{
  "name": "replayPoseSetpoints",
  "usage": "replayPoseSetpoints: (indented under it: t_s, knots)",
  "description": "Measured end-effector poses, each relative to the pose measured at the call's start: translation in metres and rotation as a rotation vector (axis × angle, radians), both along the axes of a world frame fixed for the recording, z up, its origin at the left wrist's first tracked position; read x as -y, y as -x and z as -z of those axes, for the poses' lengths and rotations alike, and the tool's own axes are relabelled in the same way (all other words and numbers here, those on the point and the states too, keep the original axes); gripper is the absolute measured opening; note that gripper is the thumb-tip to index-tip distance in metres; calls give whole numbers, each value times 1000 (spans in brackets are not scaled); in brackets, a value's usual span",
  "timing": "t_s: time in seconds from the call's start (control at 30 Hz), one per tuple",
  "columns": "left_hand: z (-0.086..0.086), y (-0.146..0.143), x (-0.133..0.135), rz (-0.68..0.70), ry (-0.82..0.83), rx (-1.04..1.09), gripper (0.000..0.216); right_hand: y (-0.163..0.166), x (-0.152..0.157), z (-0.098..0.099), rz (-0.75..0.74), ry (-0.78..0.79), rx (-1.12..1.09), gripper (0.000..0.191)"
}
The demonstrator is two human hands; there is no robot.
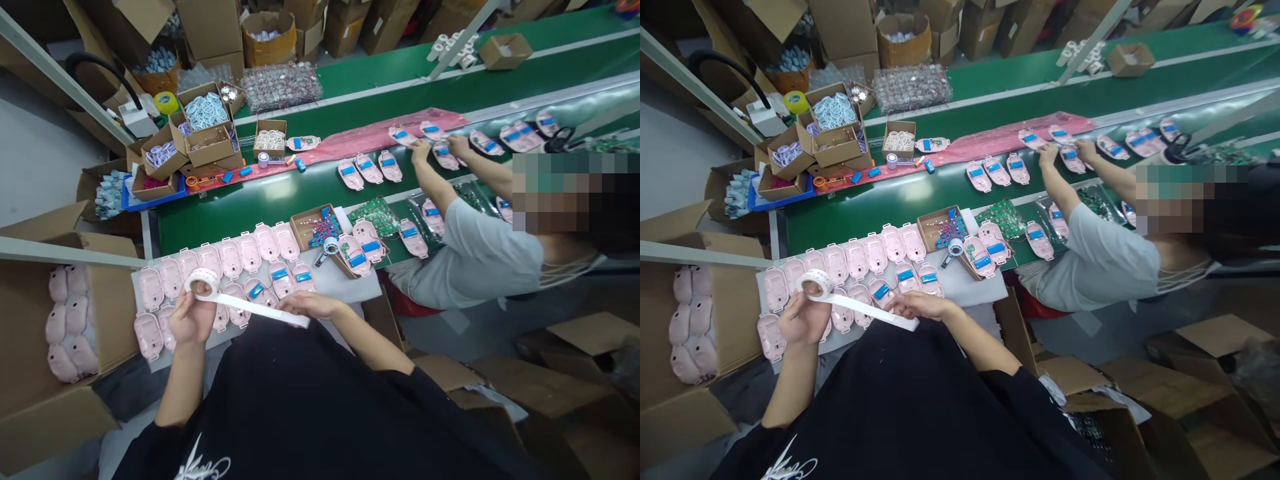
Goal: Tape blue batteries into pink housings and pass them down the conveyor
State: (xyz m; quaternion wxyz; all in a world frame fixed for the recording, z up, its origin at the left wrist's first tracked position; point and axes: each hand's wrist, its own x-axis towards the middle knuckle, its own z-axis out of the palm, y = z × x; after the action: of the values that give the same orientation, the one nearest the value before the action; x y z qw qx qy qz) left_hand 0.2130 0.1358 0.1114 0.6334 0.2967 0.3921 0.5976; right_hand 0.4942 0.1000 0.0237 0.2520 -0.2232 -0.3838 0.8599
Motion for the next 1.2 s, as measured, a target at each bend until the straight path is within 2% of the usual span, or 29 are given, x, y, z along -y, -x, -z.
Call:
replayPoseSetpoints:
  t_s: [0.13, 0.2, 0.27, 0.37, 0.5, 0.63, 0.83, 0.97, 1.07, 1.2]
  knots:
    - [0, 15, -2, -69, -43, -19, 23, -8, 8, -4, -65, -91, -29, 54]
    - [4, 18, -1, -24, -63, -116, 40, -3, 11, -10, 4, -128, -52, 48]
    - [8, 17, 1, 92, -105, -310, 53, 3, 12, -17, 153, -167, -53, 47]
    - [9, 9, 4, 337, -246, -696, 45, 9, 12, -31, 384, -305, -45, 48]
    - [-2, -7, 8, 623, -455, -1023, 32, 9, 13, -43, 482, -394, -43, 43]
    - [-14, -10, 13, 711, -615, -1204, 30, 13, 16, -44, 487, -402, -10, 44]
    - [-22, -6, 27, 839, -725, -1349, 52, 32, 19, -48, 340, -546, 114, 49]
    - [-21, -10, 33, 894, -701, -1464, 64, 50, 17, -51, 321, -722, 356, 44]
    - [-18, -10, 33, 886, -672, -1497, 60, 58, 14, -50, 295, -830, 480, 37]
    - [-11, -3, 33, 842, -665, -1477, 52, 59, 13, -43, 261, -759, 405, 36]
